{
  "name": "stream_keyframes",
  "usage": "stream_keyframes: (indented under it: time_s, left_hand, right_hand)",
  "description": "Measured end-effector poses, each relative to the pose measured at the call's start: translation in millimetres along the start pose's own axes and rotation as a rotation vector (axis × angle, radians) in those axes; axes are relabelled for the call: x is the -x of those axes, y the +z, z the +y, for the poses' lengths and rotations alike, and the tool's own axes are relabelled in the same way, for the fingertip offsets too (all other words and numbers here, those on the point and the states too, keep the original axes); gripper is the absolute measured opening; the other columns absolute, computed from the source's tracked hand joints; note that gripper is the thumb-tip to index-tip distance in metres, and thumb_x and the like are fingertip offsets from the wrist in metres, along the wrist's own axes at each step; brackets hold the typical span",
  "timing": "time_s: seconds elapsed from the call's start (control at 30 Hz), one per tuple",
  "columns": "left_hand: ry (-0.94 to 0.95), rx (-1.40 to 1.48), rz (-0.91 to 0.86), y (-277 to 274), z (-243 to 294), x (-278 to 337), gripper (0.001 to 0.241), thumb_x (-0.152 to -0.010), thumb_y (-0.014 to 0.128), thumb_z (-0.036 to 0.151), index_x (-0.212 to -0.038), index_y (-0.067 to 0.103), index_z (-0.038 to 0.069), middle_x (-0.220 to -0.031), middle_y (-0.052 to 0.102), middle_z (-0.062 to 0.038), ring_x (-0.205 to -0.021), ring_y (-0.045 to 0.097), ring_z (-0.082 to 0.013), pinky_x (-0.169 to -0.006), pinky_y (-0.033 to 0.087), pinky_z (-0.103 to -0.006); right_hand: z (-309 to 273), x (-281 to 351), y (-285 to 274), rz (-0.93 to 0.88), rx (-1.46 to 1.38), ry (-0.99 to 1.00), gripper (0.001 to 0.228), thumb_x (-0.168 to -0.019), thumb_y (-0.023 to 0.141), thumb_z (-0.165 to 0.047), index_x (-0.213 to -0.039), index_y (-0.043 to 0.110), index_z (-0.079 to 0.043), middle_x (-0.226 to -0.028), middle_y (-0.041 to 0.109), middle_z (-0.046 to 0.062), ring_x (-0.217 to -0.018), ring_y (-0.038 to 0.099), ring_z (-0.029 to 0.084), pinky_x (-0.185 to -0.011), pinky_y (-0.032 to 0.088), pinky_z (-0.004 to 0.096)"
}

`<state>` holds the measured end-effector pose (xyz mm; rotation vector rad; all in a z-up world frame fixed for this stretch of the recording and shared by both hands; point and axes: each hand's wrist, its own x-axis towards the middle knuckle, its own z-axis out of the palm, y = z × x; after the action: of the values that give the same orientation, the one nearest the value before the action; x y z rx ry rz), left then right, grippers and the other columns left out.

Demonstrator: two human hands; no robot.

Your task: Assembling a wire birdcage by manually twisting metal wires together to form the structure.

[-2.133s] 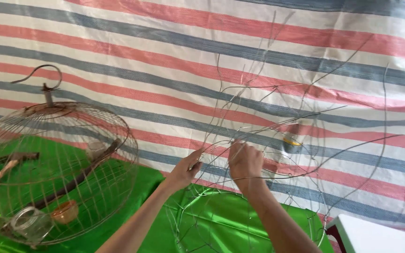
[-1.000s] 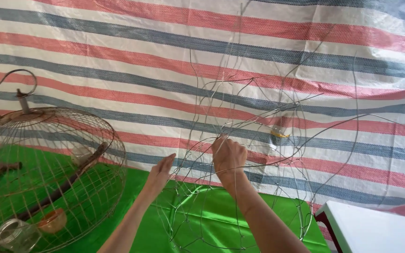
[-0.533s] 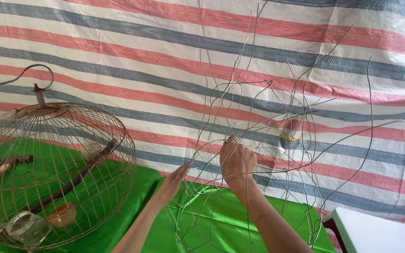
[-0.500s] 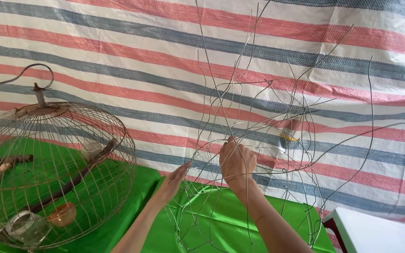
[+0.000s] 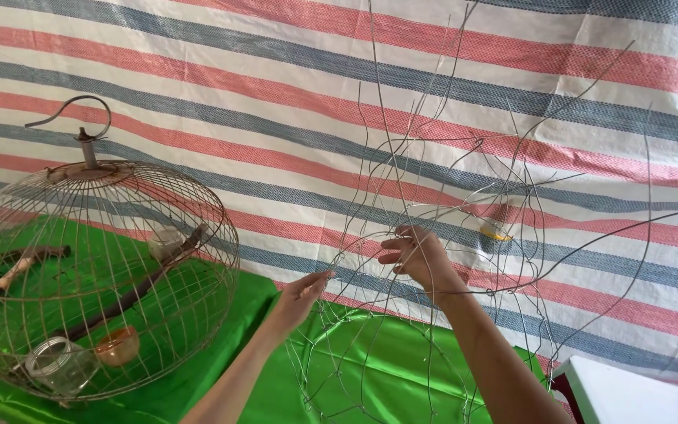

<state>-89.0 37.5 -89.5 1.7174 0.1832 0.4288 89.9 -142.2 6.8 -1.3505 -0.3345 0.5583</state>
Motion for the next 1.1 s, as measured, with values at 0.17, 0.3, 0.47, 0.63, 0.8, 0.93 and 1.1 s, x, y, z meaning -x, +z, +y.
stream_keyframes:
  time_s: [0.17, 0.3, 0.47, 0.63, 0.8, 0.93, 1.1]
  left_hand:
    - [0.002, -0.05, 0.079, 0, -26, -18, 0.035, -0.104, 0.056, 0.029, -0.134, 0.07, 0.018, -0.097, 0.071, -0.016, -0.074, 0.05, -0.0124, -0.059, 0.04, -0.0278]
    - [0.014, -0.073, 0.126, 5, -3, -18, 0.034, -0.104, 0.053, 0.02, -0.134, 0.069, 0.019, -0.125, 0.069, -0.016, -0.097, 0.068, -0.0232, -0.074, 0.055, -0.0338]
    - [0.222, 0.023, 0.283, 8, 25, -28, 0.02, -0.102, 0.055, 0.016, -0.115, 0.068, 0.01, -0.11, 0.069, -0.015, -0.106, 0.065, -0.0243, -0.091, 0.052, -0.0416]
    - [0.34, -0.051, 0.28, 19, 67, -22, 0.022, -0.1, 0.065, 0.025, -0.112, 0.069, 0.007, -0.109, 0.069, -0.015, -0.114, 0.066, -0.0307, -0.101, 0.051, -0.044]
    - [0.484, -0.208, 0.303, 25, 62, -43, 0.014, -0.095, 0.072, 0.028, -0.105, 0.077, 0.019, -0.098, 0.07, -0.001, -0.093, 0.066, -0.0156, -0.088, 0.055, -0.0318]
    - [0.614, -0.447, 0.325, 25, 70, -45, 0.017, -0.095, 0.071, 0.024, -0.109, 0.079, 0.016, -0.094, 0.063, -0.007, -0.087, 0.06, -0.0216, -0.08, 0.054, -0.0365]
    - [0.609, -0.604, 0.386, 32, 83, -38, 0.019, -0.095, 0.071, 0.026, -0.107, 0.079, 0.014, -0.117, 0.05, -0.014, -0.106, 0.053, -0.0342, -0.094, 0.049, -0.0482]
  right_hand:
    - [-20, 40, 7, -0.102, 0.202, -0.137, 0.051, -0.095, 0.055, -0.026, -0.137, 0.049, 0.002, -0.123, 0.071, 0.03, -0.103, 0.075, 0.039, -0.074, 0.061, 0.042]
    - [-29, 50, 13, -0.112, 0.194, -0.095, 0.056, -0.096, 0.054, -0.025, -0.145, 0.045, 0.002, -0.127, 0.071, 0.026, -0.108, 0.074, 0.037, -0.081, 0.06, 0.042]
    - [-41, 63, 26, -0.02, 0.177, -0.009, 0.051, -0.094, 0.043, -0.006, -0.143, 0.046, 0.008, -0.121, 0.07, 0.03, -0.104, 0.074, 0.036, -0.085, 0.061, 0.043]
    - [-36, 46, 14, 0.008, 0.143, -0.015, 0.038, -0.096, 0.046, 0.002, -0.132, 0.057, 0.007, -0.114, 0.072, 0.029, -0.099, 0.074, 0.038, -0.085, 0.062, 0.047]
    - [-26, 30, 4, 0.019, 0.152, -0.043, 0.033, -0.097, 0.049, 0.001, -0.128, 0.061, 0.005, -0.112, 0.073, 0.027, -0.099, 0.074, 0.037, -0.085, 0.063, 0.047]
    - [-20, 28, -3, -0.014, 0.213, -0.084, 0.034, -0.097, 0.053, -0.002, -0.129, 0.062, 0.002, -0.111, 0.073, 0.027, -0.096, 0.075, 0.036, -0.082, 0.064, 0.047]
    - [-13, 15, -6, -0.052, 0.238, -0.112, 0.036, -0.1, 0.053, -0.007, -0.134, 0.06, 0.001, -0.111, 0.072, 0.031, -0.093, 0.075, 0.041, -0.078, 0.064, 0.051]
